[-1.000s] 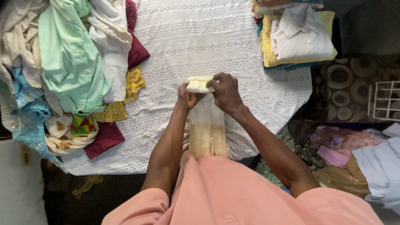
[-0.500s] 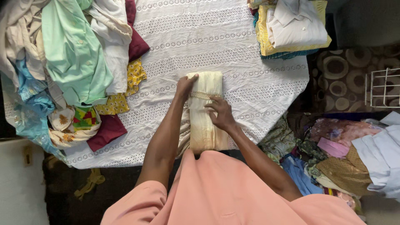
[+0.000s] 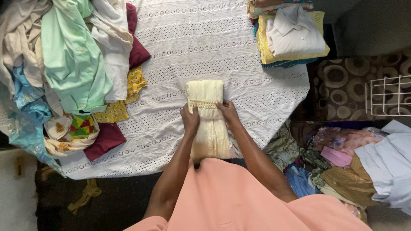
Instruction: The person picks up a light-colored dress from a pile of laundry on a table, spreads it out to identify its shape, and then proceeds to fold it into a rectangular shape by tucking in the sleeves and folding the bottom half up, finally placing it on top of a stack of folded clothes.
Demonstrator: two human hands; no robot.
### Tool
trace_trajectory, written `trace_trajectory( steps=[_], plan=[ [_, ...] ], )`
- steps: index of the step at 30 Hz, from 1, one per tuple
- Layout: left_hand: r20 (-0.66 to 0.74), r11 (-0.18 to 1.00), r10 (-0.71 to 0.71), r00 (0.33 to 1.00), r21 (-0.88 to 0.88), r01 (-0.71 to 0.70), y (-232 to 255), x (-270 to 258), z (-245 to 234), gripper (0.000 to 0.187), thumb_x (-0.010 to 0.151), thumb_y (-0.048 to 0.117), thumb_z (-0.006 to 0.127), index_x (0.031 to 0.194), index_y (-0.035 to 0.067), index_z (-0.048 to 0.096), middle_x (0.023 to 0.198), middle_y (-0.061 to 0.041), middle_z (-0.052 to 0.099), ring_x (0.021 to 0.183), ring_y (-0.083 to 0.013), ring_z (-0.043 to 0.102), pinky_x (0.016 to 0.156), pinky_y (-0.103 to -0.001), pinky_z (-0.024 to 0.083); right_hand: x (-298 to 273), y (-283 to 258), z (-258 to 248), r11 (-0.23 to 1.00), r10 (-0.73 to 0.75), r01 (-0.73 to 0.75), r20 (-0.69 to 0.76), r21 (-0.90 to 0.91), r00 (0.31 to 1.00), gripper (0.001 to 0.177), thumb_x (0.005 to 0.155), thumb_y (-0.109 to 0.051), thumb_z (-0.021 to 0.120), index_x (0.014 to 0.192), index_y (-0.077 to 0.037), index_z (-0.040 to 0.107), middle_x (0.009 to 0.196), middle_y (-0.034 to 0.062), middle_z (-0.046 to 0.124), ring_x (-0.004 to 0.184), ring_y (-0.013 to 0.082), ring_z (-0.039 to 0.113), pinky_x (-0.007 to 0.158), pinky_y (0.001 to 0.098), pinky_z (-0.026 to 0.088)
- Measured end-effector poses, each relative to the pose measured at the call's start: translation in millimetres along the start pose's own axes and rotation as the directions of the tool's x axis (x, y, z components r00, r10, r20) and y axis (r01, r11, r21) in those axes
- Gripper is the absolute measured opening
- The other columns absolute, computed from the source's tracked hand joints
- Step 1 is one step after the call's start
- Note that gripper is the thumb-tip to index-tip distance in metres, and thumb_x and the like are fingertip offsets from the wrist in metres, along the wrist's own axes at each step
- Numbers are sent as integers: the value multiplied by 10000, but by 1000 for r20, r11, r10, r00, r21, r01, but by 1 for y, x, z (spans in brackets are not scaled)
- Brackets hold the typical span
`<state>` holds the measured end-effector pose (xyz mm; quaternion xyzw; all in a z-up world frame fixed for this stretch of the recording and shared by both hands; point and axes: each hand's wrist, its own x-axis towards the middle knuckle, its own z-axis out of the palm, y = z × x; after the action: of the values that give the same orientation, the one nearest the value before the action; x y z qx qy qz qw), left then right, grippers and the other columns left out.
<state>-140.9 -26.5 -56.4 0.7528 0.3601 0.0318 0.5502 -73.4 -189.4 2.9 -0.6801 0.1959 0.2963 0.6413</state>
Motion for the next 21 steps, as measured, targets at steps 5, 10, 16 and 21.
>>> trace_trajectory(
  steps=[5, 10, 16, 21],
  plan=[
    [104, 961, 18, 994, -277, 12, 1, 17, -7, 561, 974, 345, 663, 1357, -49, 550, 1211, -205, 673, 1082, -283, 653, 932, -400, 526, 6, 6, 0, 949, -18, -63, 253, 307, 967, 739, 810, -281, 836, 1363, 76, 501, 1221, 215, 673, 1067, 286, 699, 918, 433, 615],
    [437, 831, -82, 896, -466, 304, 24, 40, -26, 610, 935, 331, 755, 1304, -128, 596, 1153, -218, 716, 981, -284, 697, 838, -389, 578, 18, -2, 2, 957, -18, -59, 261, 285, 965, 659, 803, -127, 813, 1360, 43, 506, 1202, 167, 675, 1073, 262, 691, 931, 435, 602],
    [635, 609, 35, 771, -626, 488, 77, 55, -51, 670, 848, 325, 811, 1347, -19, 526, 1211, -144, 675, 1058, -248, 707, 952, -445, 586, 43, -43, -2, 952, -147, 34, 356, 305, 923, 541, 824, -67, 794, 1304, 26, 563, 1158, 124, 697, 1044, 236, 689, 947, 386, 574],
    [504, 768, 176, 845, -608, 202, 114, 133, -32, 656, 840, 254, 847, 1350, -29, 545, 1213, -148, 686, 1101, -220, 697, 1005, -375, 570, 103, -90, 2, 926, -310, 210, 318, 313, 896, 490, 848, -41, 802, 1285, 29, 591, 1136, 107, 701, 1022, 210, 682, 934, 358, 561]
  ],
)
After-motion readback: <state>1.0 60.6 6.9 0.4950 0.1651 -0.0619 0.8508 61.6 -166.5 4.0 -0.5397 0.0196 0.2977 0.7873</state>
